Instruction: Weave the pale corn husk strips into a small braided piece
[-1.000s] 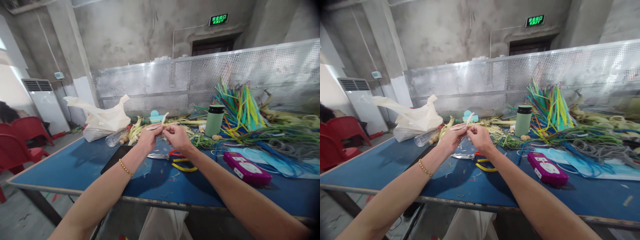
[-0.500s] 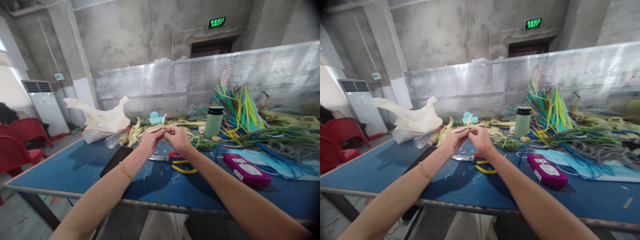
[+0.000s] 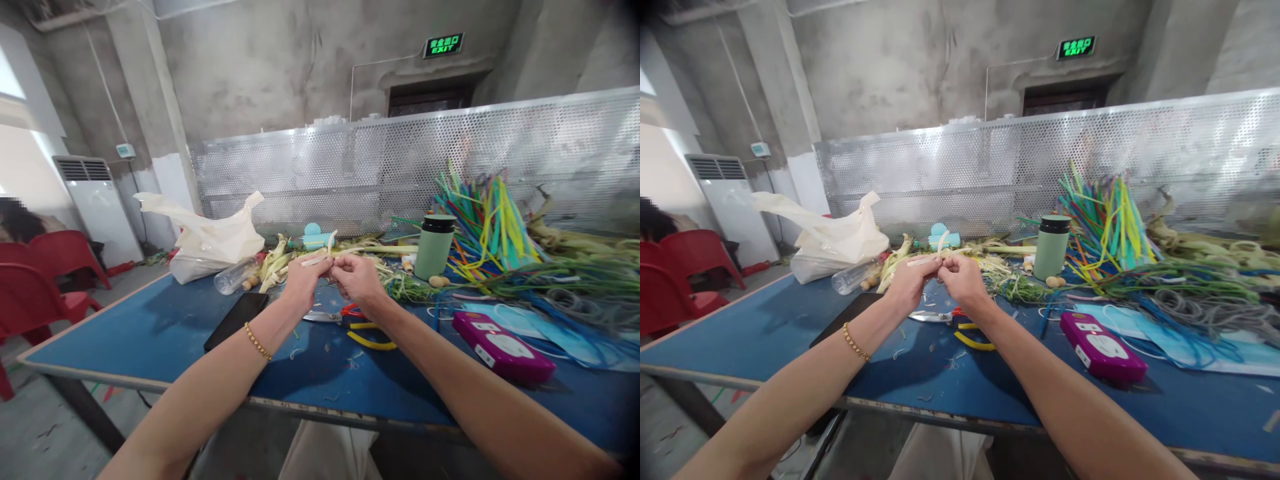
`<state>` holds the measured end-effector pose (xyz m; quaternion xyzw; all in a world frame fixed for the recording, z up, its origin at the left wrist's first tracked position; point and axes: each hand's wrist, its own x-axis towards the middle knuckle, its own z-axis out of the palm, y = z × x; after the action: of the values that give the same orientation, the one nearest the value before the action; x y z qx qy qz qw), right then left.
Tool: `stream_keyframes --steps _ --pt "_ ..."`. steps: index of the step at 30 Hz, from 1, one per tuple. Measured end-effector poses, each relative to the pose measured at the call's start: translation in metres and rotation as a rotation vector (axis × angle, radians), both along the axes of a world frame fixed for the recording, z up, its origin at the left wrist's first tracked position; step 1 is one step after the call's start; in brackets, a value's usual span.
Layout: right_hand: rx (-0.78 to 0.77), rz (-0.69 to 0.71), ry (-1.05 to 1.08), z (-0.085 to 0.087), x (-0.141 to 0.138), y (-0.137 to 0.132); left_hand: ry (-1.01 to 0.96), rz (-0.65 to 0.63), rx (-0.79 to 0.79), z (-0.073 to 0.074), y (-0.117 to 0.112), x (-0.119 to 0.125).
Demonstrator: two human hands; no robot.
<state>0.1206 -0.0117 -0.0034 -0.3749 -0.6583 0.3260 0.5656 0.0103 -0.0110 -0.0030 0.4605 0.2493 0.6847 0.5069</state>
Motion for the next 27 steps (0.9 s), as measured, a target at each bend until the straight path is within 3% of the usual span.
stream_keyframes --steps 22,27 --pt "-0.008 0.011 -0.057 -0.0007 -0.0006 -0.0010 0.035 0.041 0.002 0.0011 0.0000 -0.0011" --pt "0.013 0.035 -0.159 0.0050 0.0071 -0.0023 0.082 -0.022 0.024 0.0052 -0.0009 -0.0056"
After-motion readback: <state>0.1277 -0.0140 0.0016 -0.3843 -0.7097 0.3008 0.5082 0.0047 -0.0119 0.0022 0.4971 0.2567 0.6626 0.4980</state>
